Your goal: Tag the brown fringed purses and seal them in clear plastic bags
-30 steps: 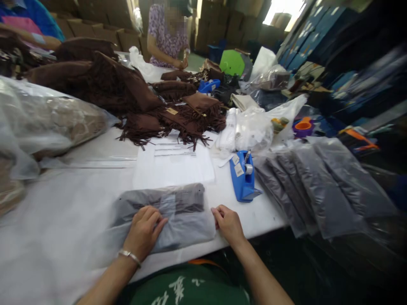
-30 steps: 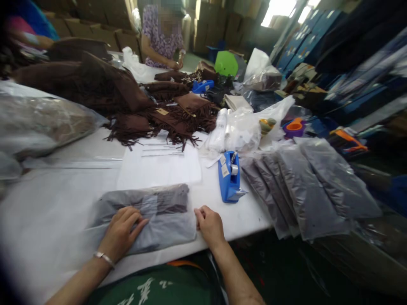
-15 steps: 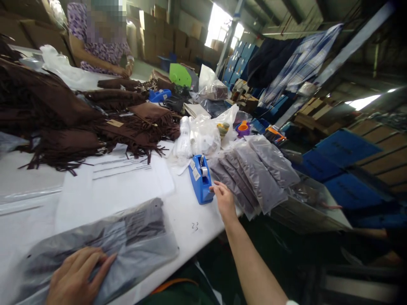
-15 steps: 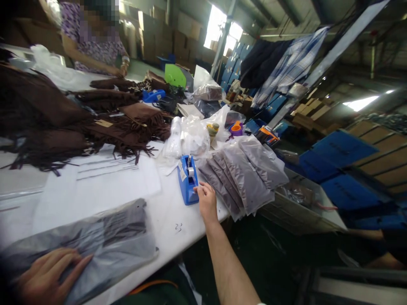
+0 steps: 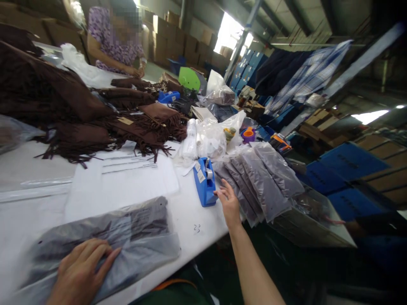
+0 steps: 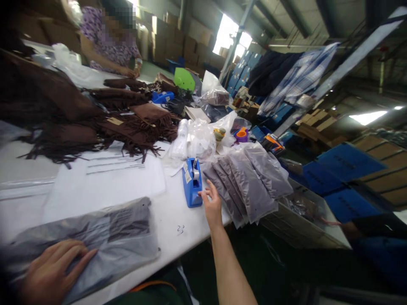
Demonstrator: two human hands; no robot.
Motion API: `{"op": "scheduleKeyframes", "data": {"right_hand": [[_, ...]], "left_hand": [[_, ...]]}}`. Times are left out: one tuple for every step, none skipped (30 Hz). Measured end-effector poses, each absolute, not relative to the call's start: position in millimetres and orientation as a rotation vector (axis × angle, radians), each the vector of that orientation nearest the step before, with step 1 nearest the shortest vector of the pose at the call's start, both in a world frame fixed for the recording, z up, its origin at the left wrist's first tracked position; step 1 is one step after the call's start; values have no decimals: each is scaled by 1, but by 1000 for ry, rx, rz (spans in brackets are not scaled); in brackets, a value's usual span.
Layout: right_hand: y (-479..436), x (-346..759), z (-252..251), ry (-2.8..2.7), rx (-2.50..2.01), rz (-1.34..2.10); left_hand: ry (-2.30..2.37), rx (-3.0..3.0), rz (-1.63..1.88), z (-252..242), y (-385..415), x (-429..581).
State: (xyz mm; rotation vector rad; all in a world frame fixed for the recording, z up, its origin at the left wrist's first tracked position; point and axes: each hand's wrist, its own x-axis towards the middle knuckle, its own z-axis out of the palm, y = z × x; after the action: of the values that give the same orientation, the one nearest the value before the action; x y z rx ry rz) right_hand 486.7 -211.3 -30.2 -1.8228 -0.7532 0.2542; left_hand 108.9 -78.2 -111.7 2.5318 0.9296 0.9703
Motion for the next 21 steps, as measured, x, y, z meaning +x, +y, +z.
{"op": "scheduleKeyframes", "data": {"right_hand": [[-217,478,-35,-708,-1807,222],[-223,472,-41,-649,-1801,195],[-229,468,-48,-593,-1810,178],[-234,468,-54,-558,-1836,172],[-238,471,-59,-547,-1878,165],[-241,476,-64,-554,-1935,150],[-242,480,-66,-572,-2002,130],[-243,484,-65,-591,-2064,107],[-244,485,-61,-608,-2104,88],[-243,482,-54,-637,-2111,89],[-242,475,-44,-698,-2083,123],[-238,463,-32,-806,-2027,196],[-232,446,-19,-956,-1950,308],[-223,425,-7,-1163,-1868,462],[-211,402,3,-1393,-1784,640],[-197,379,11,-1620,-1696,824],[-181,358,16,-1851,-1623,957],[-165,339,17,-2073,-1587,974],[-150,323,15,-2296,-1586,928],[-137,311,11,-2486,-1617,834],[-127,302,5,-2635,-1668,713]], "left_hand": [[937,2555,944,-107,-81,109],[949,2580,908,-102,-83,110],[970,2601,867,-98,-86,110],[1002,2614,824,-95,-88,109],[1040,2619,788,-93,-90,109],[1075,2617,756,-92,-92,108],[1108,2607,735,-91,-94,107],[1136,2590,723,-90,-95,107],[1150,2571,716,-89,-97,106],[1148,2553,712,-89,-98,106],[1132,2537,710,-88,-99,106],[1112,2523,709,-88,-99,106],[1094,2512,709,-88,-99,105],[1084,2503,713,-88,-98,105],[1084,2495,719,-89,-98,104],[1090,2490,721,-90,-97,104],[1096,2490,720,-91,-97,104],[1100,2495,716,-92,-97,104],[1102,2506,708,-93,-98,104],[1109,2518,700,-94,-98,104],[1118,2532,693,-95,-99,105]]}}
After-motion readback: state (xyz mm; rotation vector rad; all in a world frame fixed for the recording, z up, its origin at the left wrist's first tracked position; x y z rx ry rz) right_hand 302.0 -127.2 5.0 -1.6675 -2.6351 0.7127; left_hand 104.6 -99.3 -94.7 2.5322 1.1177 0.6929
